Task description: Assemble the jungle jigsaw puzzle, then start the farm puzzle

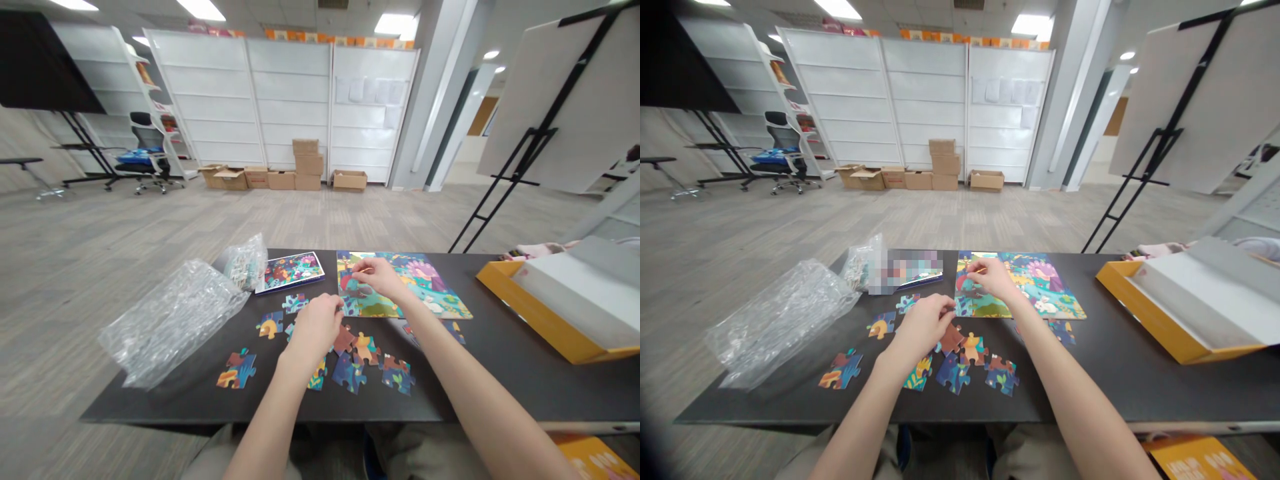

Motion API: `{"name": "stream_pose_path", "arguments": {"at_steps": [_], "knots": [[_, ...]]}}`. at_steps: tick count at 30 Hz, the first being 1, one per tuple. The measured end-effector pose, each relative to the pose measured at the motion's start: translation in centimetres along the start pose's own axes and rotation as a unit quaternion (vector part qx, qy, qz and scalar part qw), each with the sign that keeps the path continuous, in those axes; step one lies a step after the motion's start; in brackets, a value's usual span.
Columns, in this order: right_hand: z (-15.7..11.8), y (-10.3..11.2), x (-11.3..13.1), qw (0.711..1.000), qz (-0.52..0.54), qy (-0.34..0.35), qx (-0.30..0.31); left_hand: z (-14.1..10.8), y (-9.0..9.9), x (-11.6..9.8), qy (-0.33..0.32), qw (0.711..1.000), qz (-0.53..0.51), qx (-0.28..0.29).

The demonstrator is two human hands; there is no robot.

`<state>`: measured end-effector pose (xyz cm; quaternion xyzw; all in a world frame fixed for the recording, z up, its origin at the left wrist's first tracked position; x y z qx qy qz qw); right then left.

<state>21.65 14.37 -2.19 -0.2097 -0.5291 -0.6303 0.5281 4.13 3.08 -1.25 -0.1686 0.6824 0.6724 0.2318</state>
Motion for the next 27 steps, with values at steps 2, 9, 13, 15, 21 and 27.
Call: {"name": "stream_pose_path", "arguments": {"at_steps": [2, 9, 13, 15, 21, 27], "knots": [[0.1, -0.6, -1.0, 1.000, -0.001, -0.001, 0.009, -0.5, -0.1, -0.3, -0.009, 0.999, 0.047, 0.012], [-0.3, -0.8, -2.7, 0.999, 0.012, -0.009, 0.044, -1.6, -0.3, -0.6, -0.060, 0.993, 0.103, 0.019], [-0.7, -0.9, -2.6, 0.997, -0.037, 0.014, 0.059, -1.7, -0.7, -0.6, -0.078, 0.991, 0.112, 0.012], [-0.9, -1.0, -2.4, 0.994, -0.077, 0.022, 0.068, -1.7, -0.8, -0.7, -0.082, 0.990, 0.117, 0.007], [-1.1, -1.4, -2.2, 0.985, -0.138, 0.041, 0.099, -1.6, -0.8, -0.9, -0.086, 0.988, 0.130, 0.008], [-1.2, -1.5, -1.0, 0.965, -0.212, 0.108, 0.110, -1.6, -0.5, -1.0, -0.084, 0.987, 0.135, 0.016]]}}
Point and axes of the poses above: each hand's wrist, its own z-axis towards the middle knuckle, its own y-axis out of the back of the hand, x = y × z, the point moved 4 cm from there along z, towards the middle knuckle, and after that the axes turned 10 degrees about y, right-handed, at the moved point
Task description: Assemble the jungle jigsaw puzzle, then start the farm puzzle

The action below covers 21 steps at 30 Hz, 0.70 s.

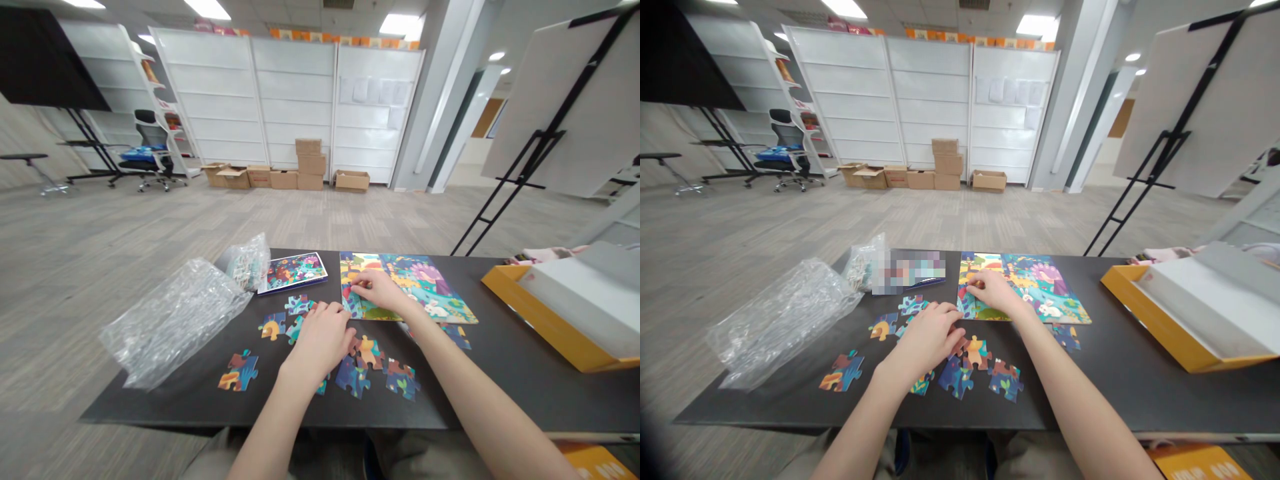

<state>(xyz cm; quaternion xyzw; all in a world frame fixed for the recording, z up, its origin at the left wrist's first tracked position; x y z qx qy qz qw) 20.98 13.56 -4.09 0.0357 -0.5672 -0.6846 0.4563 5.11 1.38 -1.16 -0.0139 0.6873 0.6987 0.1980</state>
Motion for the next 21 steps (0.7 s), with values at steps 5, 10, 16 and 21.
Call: {"name": "stream_pose_path", "arguments": {"at_steps": [5, 10, 16, 21], "knots": [[-0.1, 0.1, 1.1, 1.000, -0.023, 0.020, 0.007, -0.1, 0.0, 0.0, 0.000, 1.000, 0.014, 0.006], [-0.4, -0.3, 1.3, 0.999, -0.027, 0.023, 0.017, -0.2, 0.0, 0.0, 0.003, 1.000, 0.018, 0.003], [-0.7, -0.7, 1.2, 0.999, -0.030, 0.031, 0.027, -0.2, 0.0, 0.0, 0.006, 1.000, 0.017, 0.004], [-0.7, -0.3, 1.5, 0.998, -0.037, 0.048, 0.024, -0.2, 0.2, -0.1, 0.001, 1.000, 0.018, 0.005]]}}
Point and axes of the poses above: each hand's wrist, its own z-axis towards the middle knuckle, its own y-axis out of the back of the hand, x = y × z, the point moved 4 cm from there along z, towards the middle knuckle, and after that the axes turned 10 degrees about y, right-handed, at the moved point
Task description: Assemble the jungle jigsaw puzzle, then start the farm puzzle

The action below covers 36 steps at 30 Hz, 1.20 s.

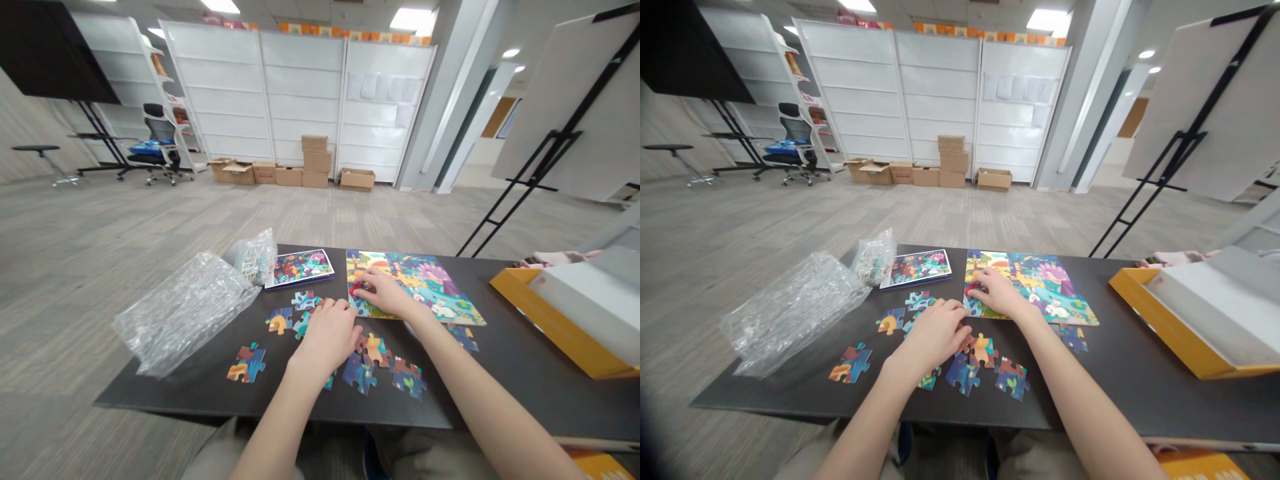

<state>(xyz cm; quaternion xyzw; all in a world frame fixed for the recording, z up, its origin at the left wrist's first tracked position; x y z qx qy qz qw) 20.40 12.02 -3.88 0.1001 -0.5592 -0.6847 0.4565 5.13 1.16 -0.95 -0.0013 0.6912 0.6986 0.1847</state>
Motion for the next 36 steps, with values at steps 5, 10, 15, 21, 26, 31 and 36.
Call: {"name": "stream_pose_path", "arguments": {"at_steps": [5, 10, 15, 21, 26, 31, 36], "knots": [[0.0, 0.5, 0.3, 1.000, 0.003, 0.015, 0.012, 0.0, 0.1, -0.1, -0.003, 1.000, -0.002, -0.003], [0.0, 0.3, 0.4, 1.000, 0.002, 0.009, 0.024, 0.0, 0.2, -0.1, -0.001, 1.000, -0.012, 0.002], [0.0, 0.5, 0.6, 1.000, 0.015, 0.001, 0.023, 0.4, 1.0, 1.3, 0.020, 0.996, -0.084, -0.010], [0.0, 1.3, 0.6, 1.000, 0.009, 0.009, -0.019, 0.3, 2.1, 3.9, 0.067, 0.988, -0.141, -0.002], [0.1, 2.3, 1.0, 0.998, 0.013, 0.019, -0.051, -0.8, 1.7, 3.1, 0.003, 0.994, -0.106, 0.027], [0.0, 2.5, 1.5, 0.999, 0.009, 0.021, -0.044, -1.3, 1.2, 2.1, -0.004, 0.997, -0.067, 0.022], [-0.1, 2.4, 1.5, 0.999, 0.015, 0.021, -0.036, -1.1, 1.1, 2.0, -0.003, 0.998, -0.066, 0.016]]}}
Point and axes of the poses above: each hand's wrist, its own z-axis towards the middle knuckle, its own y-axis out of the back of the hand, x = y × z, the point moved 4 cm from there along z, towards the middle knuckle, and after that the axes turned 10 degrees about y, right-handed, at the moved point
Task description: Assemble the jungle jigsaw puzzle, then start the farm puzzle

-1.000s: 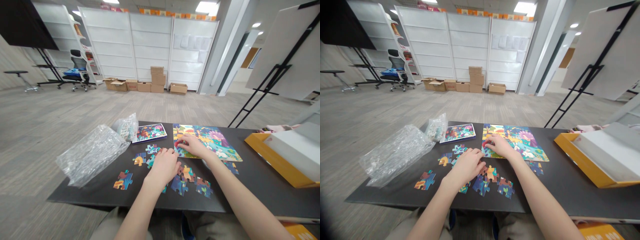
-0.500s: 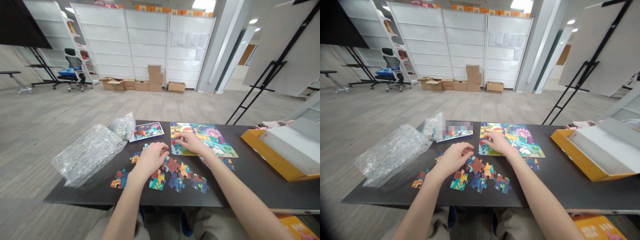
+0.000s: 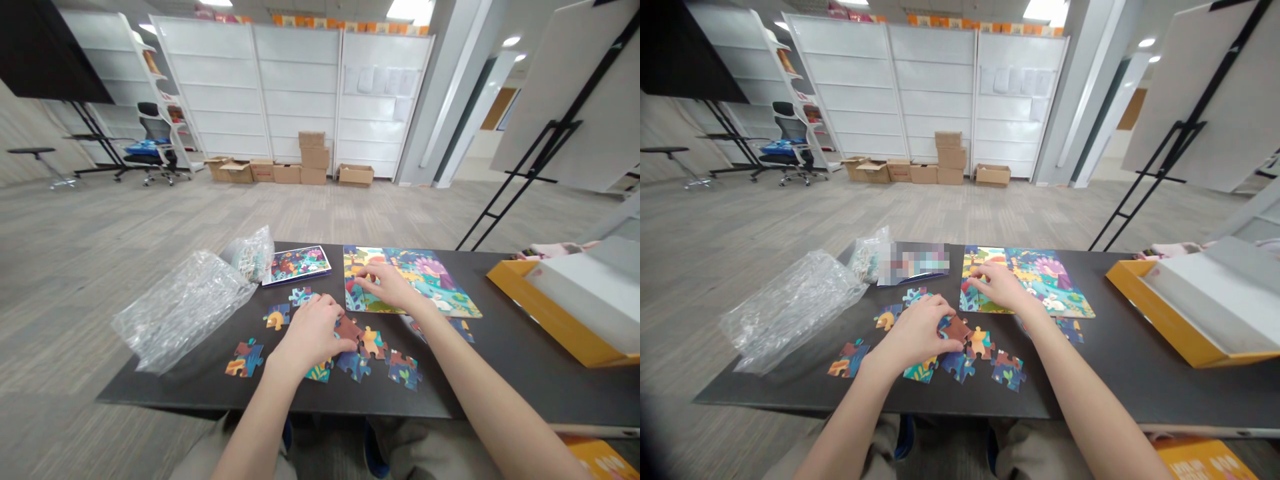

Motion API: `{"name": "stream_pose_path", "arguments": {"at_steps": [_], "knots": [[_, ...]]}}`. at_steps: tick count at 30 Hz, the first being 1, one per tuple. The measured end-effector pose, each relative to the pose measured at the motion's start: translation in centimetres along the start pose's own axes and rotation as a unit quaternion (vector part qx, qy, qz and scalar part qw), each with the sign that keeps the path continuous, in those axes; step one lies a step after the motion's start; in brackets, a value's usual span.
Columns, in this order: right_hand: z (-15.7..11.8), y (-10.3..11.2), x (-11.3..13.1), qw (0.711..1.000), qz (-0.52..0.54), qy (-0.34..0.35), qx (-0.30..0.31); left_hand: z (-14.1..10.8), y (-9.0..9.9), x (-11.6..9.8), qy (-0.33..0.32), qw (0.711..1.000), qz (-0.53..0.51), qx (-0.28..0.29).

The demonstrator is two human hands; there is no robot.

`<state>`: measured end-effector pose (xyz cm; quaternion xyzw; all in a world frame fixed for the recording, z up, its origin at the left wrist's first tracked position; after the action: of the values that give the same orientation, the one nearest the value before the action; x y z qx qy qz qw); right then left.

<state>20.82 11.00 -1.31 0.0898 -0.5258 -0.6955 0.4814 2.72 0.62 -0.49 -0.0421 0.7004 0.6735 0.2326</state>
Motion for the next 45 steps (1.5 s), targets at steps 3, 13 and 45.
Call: {"name": "stream_pose_path", "arguments": {"at_steps": [3, 13, 45], "knots": [[-0.1, -0.1, -0.1, 1.000, 0.003, -0.004, 0.004, 0.1, -0.1, -0.1, -0.003, 1.000, -0.002, -0.006], [-0.1, 0.0, -0.2, 1.000, 0.010, 0.008, -0.002, 0.1, -0.7, -0.1, 0.016, 1.000, -0.004, -0.013], [-0.5, 0.4, 2.4, 0.907, 0.398, -0.071, 0.117, 1.3, 0.5, 1.3, 0.075, 0.908, -0.411, 0.030]]}}
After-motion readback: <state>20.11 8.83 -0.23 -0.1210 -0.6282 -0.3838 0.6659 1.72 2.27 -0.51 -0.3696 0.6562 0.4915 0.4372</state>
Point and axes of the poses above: each hand's wrist, its own z-axis towards the middle knuckle, its own y-axis out of the back of the hand, x = y × z, the point moved 4 cm from there along z, towards the middle knuckle, and after that the axes turned 10 degrees about y, right-handed, at the moved point
